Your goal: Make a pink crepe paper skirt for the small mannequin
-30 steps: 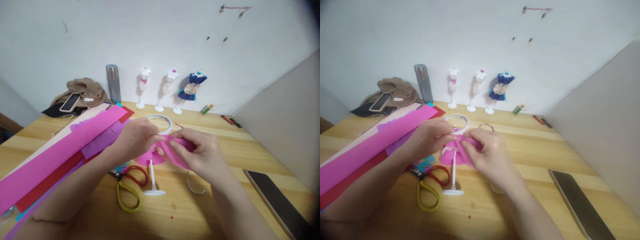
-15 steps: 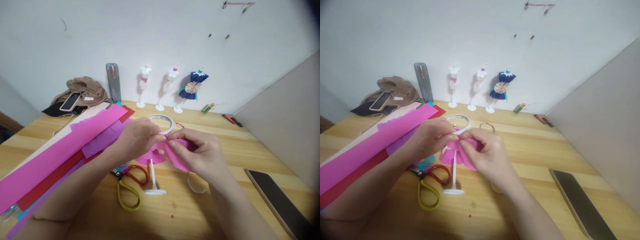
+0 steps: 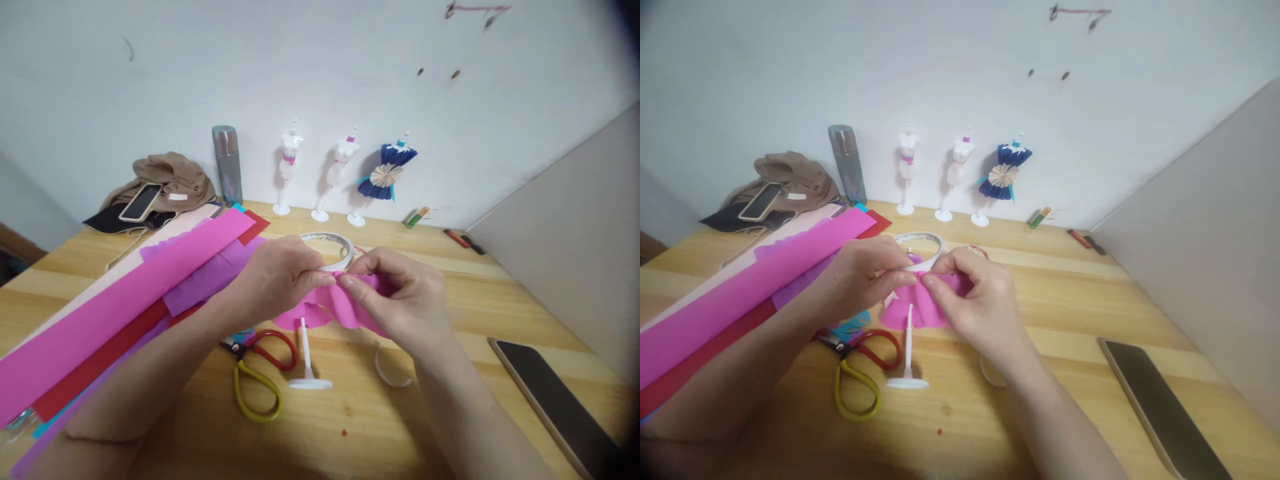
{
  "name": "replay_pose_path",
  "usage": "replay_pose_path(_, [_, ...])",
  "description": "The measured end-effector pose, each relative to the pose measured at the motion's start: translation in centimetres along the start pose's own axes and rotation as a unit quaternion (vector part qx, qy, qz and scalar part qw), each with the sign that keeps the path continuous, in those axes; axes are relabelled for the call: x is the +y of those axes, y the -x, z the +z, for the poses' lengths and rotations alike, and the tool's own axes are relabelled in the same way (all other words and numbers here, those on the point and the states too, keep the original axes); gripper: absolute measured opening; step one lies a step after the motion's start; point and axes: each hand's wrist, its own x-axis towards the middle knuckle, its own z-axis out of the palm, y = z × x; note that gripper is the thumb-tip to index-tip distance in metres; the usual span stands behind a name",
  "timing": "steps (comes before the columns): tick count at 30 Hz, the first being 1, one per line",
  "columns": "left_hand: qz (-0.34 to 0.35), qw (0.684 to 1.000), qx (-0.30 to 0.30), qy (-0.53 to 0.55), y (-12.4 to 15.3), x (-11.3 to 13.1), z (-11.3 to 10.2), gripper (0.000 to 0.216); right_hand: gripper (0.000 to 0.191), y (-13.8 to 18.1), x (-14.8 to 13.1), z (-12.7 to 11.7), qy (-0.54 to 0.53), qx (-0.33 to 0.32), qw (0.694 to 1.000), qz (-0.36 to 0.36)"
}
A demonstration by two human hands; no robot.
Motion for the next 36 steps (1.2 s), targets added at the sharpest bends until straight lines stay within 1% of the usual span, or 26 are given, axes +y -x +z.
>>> replay_pose_path(6, [-0.004,1.000,-0.008,-0.009,0.0,0.3,-0.1,0.041,0.023,0.1,0.0,0.0,0.004,-0.005,1.000,0.003])
replay_pose_path(10, [0.008,1.000,-0.012,-0.012,0.1,0.3,-0.2,0.043,0.027,0.3,0.1,0.1,0.009,0.006,1.000,0.007])
replay_pose_path(12, [0.010,1.000,-0.014,-0.012,0.1,0.3,-0.2,0.043,0.023,0.4,0.2,0.1,0.002,0.015,1.000,0.015])
replay_pose_path(14, [0.012,0.999,-0.023,-0.021,0.0,0.3,-0.2,0.042,0.010,0.3,0.3,0.1,-0.008,0.010,1.000,0.018])
replay_pose_path(15, [0.016,0.999,-0.031,-0.031,0.0,0.3,-0.2,0.042,0.011,0.3,0.4,0.1,-0.014,-0.006,1.000,0.015])
replay_pose_path(17, [0.026,0.996,-0.060,-0.059,-0.2,0.3,-0.2,0.043,0.014,0.1,0.5,0.0,-0.022,-0.060,0.998,0.008])
replay_pose_path(19, [0.034,0.992,-0.090,-0.083,-0.4,0.0,-0.2,0.042,0.008,-0.1,0.7,-0.1,-0.029,-0.113,0.993,0.012])
replay_pose_path(20, [0.039,0.991,-0.099,-0.083,-0.5,-0.1,-0.2,0.040,0.008,-0.2,0.8,-0.2,-0.036,-0.129,0.991,0.021])
replay_pose_path(22, [0.060,0.992,-0.096,-0.057,-0.5,-0.5,-0.3,0.030,0.008,-0.5,1.1,-0.1,-0.064,-0.131,0.988,0.052])
replay_pose_path(23, [0.077,0.993,-0.084,-0.034,-0.6,-0.7,-0.4,0.024,0.009,-0.6,1.3,-0.1,-0.084,-0.124,0.986,0.073])
replay_pose_path(24, [0.093,0.993,-0.065,-0.012,-0.6,-0.8,-0.5,0.026,0.010,-0.6,1.5,-0.1,-0.106,-0.114,0.983,0.099])
replay_pose_path(25, [0.102,0.994,-0.037,0.005,-0.6,-1.0,-0.6,0.038,0.013,-0.7,1.7,0.0,-0.130,-0.101,0.978,0.129])
replay_pose_path(26, [0.096,0.995,0.000,0.015,-0.6,-1.1,-0.7,0.051,0.017,-0.8,1.9,0.0,-0.154,-0.087,0.971,0.160])
replay_pose_path(27, [0.071,0.996,0.044,0.020,-0.6,-1.2,-0.8,0.062,0.021,-0.9,2.1,-0.1,-0.178,-0.075,0.963,0.189])
replay_pose_path(28, [0.027,0.995,0.096,0.026,-0.7,-1.3,-0.8,0.067,0.024,-1.0,2.2,-0.1,-0.201,-0.063,0.954,0.214])
replay_pose_path(29, [-0.033,0.988,0.145,0.038,-0.8,-1.4,-0.8,0.067,0.026,-1.1,2.3,-0.2,-0.223,-0.051,0.946,0.232])
replay_pose_path(30, [-0.099,0.977,0.180,0.061,-0.8,-1.6,-0.7,0.064,0.028,-1.2,2.4,-0.4,-0.241,-0.038,0.938,0.245])
replay_pose_path(31, [-0.162,0.963,0.192,0.098,-0.9,-1.7,-0.5,0.058,0.030,-1.3,2.4,-0.5,-0.256,-0.026,0.933,0.253])
replay_pose_path(32, [-0.219,0.948,0.169,0.155,-1.0,-1.9,-0.2,0.052,0.031,-1.4,2.4,-0.7,-0.267,-0.014,0.928,0.258])
replay_pose_path(33, [-0.258,0.933,0.117,0.220,-1.1,-2.1,0.1,0.047,0.032,-1.5,2.3,-0.8,-0.275,-0.006,0.925,0.263])
replay_pose_path(34, [-0.281,0.913,0.037,0.293,-1.1,-2.2,0.6,0.044,0.033,-1.6,2.3,-1.0,-0.281,0.000,0.922,0.266])
replay_pose_path(35, [-0.295,0.879,-0.060,0.369,-1.0,-2.3,1.2,0.045,0.033,-1.6,2.3,-1.1,-0.284,0.003,0.921,0.268])
replay_pose_path(36, [-0.295,0.865,-0.102,0.394,-0.9,-2.3,1.8,0.046,0.034,-1.7,2.2,-1.1,-0.287,0.002,0.919,0.270])
